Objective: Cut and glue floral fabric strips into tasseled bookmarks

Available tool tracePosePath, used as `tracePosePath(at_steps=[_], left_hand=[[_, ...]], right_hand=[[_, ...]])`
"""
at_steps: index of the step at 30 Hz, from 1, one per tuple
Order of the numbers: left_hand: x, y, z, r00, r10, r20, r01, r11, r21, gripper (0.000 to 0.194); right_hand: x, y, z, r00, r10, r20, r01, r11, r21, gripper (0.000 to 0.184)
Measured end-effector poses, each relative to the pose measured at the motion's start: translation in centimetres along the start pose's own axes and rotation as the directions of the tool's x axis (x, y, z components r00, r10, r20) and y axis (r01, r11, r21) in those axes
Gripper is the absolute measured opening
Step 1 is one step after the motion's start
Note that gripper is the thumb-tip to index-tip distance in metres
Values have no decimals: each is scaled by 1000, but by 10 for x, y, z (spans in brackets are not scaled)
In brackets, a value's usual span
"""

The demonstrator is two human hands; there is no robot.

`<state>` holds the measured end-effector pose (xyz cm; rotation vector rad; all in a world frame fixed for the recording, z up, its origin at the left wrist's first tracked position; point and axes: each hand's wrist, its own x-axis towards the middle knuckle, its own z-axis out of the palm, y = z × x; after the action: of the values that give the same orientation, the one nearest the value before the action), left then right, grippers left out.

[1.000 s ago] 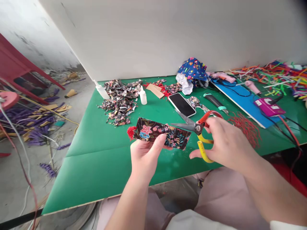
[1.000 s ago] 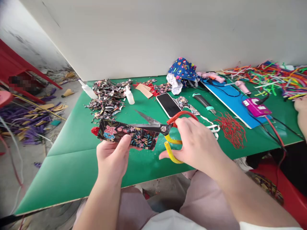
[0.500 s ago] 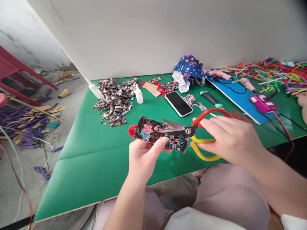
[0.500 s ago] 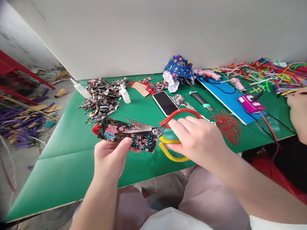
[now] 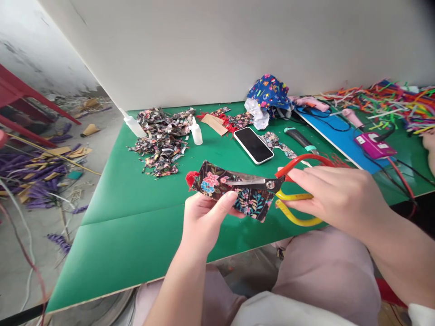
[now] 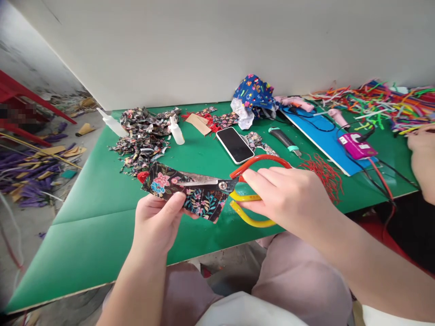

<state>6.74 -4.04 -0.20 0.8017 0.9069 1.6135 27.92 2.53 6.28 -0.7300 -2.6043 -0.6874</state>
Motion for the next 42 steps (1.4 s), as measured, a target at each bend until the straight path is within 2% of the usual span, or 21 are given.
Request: tracePosePath(at_steps=[9, 20, 29, 34, 36, 39, 42], left_hand=[[1, 1, 2, 999, -21, 31, 22, 999, -31, 6], [0, 2, 2, 999, -27, -26, 29, 996, 80, 16], [0, 1, 2, 999, -33, -26, 35, 997, 72, 16], [3, 1, 5, 997, -65, -32, 67, 996, 58, 11], [5, 1, 6, 995, -92, -38, 94, 992, 84, 12], [6, 0, 7, 990, -138, -34, 141, 978, 150, 16], [6, 1, 6, 978, -206, -38, 209, 963, 167, 27]], right_hand=[[1, 3, -6, 999, -12, 42, 12, 1000, -11, 22], [-2, 2, -9, 998, 4, 61, -3, 1000, -24, 22], [0, 0, -13, 999, -6, 41, 10, 996, -89, 13], [0, 1, -6, 1000, -26, -11, 25, 989, -145, 7], [-5, 2, 3, 999, 10, -30, -13, 996, -87, 14], [-13, 5, 20, 981, 188, -41, -185, 980, 78, 25], [-21, 4, 38, 926, 362, 103, -376, 900, 221, 26]])
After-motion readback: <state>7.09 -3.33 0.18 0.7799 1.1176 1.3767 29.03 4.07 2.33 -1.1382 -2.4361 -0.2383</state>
